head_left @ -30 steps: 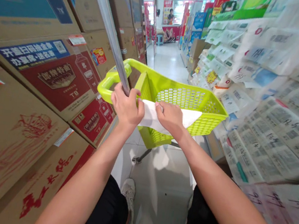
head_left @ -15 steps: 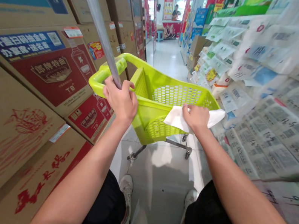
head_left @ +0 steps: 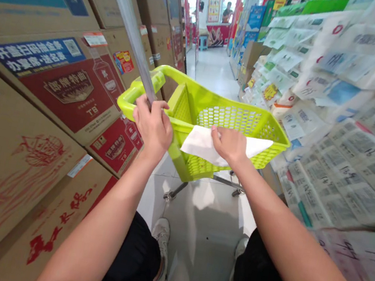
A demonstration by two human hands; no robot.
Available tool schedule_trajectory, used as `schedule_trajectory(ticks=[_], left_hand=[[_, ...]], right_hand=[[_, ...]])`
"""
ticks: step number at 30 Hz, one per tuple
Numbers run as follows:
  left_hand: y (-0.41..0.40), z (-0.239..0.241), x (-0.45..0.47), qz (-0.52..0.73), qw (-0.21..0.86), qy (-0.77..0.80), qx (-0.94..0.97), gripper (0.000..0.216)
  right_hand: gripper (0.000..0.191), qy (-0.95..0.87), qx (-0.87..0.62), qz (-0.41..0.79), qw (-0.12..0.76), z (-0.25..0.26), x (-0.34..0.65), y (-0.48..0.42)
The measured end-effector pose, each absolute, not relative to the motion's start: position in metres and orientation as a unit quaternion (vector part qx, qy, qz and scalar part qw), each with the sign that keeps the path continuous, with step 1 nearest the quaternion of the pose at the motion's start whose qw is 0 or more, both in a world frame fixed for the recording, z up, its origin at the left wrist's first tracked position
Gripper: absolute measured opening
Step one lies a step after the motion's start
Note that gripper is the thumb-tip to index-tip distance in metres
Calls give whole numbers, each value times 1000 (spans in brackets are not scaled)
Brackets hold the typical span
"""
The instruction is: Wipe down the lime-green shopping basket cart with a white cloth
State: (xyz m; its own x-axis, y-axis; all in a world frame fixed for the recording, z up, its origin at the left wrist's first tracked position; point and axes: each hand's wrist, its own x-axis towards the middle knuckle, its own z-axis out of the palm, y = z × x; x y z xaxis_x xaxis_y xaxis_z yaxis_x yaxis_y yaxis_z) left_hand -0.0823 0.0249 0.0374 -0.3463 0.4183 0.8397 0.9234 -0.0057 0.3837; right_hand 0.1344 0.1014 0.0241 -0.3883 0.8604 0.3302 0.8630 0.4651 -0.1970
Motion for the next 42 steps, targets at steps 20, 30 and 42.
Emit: schedule_trajectory(ticks=[20, 30, 42], left_hand=[[8, 37, -64, -467, 274, -680, -495, 27], [19, 44, -107, -503, 244, -674, -483, 33], [15, 40, -57, -503, 249, -685, -465, 26]], right_hand=[[66, -844, -469, 38, 257, 34, 91, 70], [71, -792, -599, -21, 118, 17, 182, 123], [58, -833, -507, -31, 219, 12, 144, 80]])
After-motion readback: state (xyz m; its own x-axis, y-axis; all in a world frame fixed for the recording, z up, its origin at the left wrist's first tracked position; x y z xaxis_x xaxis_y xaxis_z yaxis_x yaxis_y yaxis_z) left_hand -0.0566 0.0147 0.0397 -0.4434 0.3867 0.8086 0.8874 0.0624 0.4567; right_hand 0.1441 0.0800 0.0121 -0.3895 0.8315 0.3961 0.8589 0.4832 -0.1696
